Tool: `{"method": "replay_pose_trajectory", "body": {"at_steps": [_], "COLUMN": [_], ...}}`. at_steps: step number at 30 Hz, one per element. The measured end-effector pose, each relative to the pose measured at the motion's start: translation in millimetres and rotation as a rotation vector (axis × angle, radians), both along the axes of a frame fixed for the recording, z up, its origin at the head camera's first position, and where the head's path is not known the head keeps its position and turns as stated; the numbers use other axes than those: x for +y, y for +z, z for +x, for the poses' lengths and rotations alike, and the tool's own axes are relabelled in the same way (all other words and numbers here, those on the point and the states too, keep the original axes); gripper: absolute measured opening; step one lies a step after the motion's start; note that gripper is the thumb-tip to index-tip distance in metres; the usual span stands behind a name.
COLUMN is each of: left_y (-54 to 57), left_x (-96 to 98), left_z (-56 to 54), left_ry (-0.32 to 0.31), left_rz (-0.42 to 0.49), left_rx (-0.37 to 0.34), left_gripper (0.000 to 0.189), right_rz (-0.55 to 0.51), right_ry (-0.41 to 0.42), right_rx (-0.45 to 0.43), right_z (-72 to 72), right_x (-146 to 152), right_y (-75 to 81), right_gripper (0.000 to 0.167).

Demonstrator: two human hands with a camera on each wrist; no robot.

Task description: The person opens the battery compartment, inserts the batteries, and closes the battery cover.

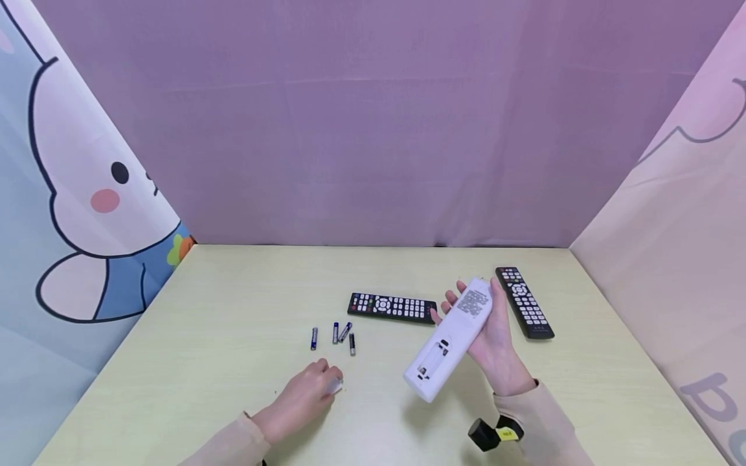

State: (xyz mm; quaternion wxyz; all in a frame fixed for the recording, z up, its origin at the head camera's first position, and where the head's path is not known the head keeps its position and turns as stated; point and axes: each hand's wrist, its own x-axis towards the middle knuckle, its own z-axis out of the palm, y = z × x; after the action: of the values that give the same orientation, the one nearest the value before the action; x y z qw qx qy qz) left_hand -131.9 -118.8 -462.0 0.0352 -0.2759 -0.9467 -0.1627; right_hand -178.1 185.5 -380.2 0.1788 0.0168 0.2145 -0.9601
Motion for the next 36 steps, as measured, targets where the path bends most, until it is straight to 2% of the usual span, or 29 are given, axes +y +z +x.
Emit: {"method": "replay_pose_trajectory", "body": {"at_steps": [4, 10, 18, 26, 36], "left_y": [-0.5, 1.4, 8.2, 11.7, 22.4], "left_x": [-0.3, -0.5, -0.2, -1.4, -2.3], "left_z": [0.0, 1.0, -2.7, -14.2, -37.3], "left_ry": [0.003, 0.018, 0.089, 0.134, 0.218], "left_rz": [0.003, 0.027, 0.068, 0.159, 0.252], "left_rx": [-0.001, -0.035, -0.110, -0.195, -0.284], "left_gripper": [0.025, 0.025, 0.021, 0.019, 0.020], "right_rz": [-0.013, 0.006, 0.021, 0.019, 0.016], "right_ry": [0.018, 0.006, -0.003, 0.005, 0.009], "right_rx": [0.025, 0.005, -0.020, -0.009, -0.006], "right_z": [-0.2, 0.7, 2.0, 2.6, 2.7], "right_x": [0.1, 0.0, -0.5, -1.2, -0.8], "right_y": [-0.9, 1.0, 3.7, 3.6, 2.7], "right_gripper": [0.052, 0.053, 0.056, 0.054, 0.053]}}
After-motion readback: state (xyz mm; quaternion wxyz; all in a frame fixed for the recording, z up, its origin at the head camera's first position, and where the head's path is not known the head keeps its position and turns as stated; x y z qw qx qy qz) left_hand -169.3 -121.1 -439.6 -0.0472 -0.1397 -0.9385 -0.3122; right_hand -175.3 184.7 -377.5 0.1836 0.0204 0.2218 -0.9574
